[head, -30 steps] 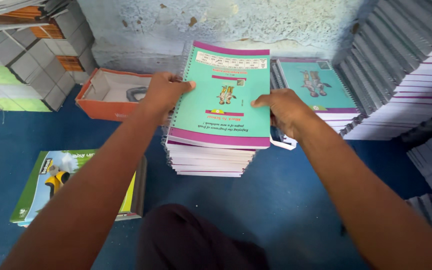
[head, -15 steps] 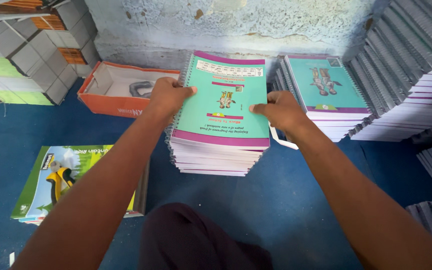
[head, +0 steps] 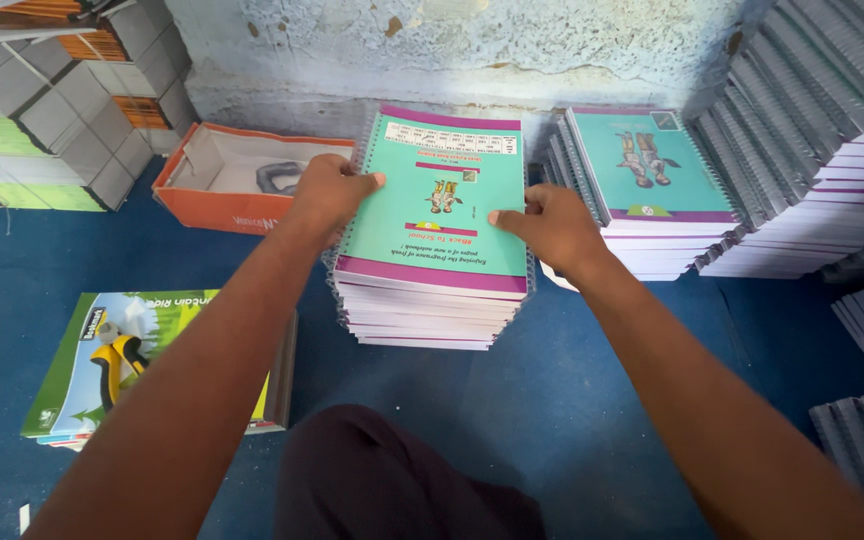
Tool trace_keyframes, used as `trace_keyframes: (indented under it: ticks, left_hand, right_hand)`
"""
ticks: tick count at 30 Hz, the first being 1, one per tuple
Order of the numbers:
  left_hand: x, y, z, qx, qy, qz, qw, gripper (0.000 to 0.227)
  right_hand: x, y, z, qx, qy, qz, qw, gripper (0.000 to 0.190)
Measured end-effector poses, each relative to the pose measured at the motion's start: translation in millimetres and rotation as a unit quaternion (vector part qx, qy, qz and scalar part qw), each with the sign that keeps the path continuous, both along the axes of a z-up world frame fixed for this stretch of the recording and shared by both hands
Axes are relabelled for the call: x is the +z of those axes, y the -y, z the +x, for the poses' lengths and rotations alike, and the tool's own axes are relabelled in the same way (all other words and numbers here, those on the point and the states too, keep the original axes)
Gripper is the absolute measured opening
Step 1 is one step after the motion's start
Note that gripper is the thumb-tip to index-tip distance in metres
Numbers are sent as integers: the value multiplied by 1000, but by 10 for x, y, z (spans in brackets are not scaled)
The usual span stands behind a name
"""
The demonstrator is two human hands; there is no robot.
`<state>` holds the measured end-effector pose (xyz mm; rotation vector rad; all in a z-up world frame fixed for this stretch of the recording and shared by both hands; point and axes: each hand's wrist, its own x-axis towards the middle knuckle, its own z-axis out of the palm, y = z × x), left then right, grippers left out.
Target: The person sits on the floor and repeatedly picks up spiral-bound notebooks from a stack, writes on the cover with a black marker, and places them on a separate stack. The person handles the notebooks one at a time and maintains two distinct piles during the process.
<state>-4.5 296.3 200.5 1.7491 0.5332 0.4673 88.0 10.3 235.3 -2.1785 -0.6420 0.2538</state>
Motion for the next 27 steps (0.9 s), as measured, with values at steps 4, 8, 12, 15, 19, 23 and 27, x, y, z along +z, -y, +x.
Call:
trace_keyframes:
  ticks: [4, 8, 12, 15, 19, 23, 27]
  left_hand:
    - [-50, 6, -56, 14, -47, 110, 993, 41]
    - [-68, 45, -38, 68, -32, 215, 974, 57]
    - [-17, 145, -102, 117, -21, 336, 934, 63]
    - [88, 305, -194, 155, 68, 416, 894, 48]
    - [281, 702, -302, 128, 171, 421, 882, 27]
    - [439, 1290, -343, 61, 283, 374, 881, 22]
    - [496, 1974, -352, 16, 334, 340, 879, 23]
  right_hand:
    - [-47, -29, -42, -7, 24, 22, 999, 42]
    - [-80, -21, -47, -4, 80, 24, 996, 52]
    - [-64, 58, -77, -4, 85, 37, 996, 69]
    - [-82, 286, -107, -93, -67, 55, 992, 77]
    - [-248, 727, -149, -90, -33, 108, 990, 78]
    - [-493, 1240, -182, -105, -45, 71, 991, 70]
    - [-744, 1747, -259, -101, -51, 40, 993, 62]
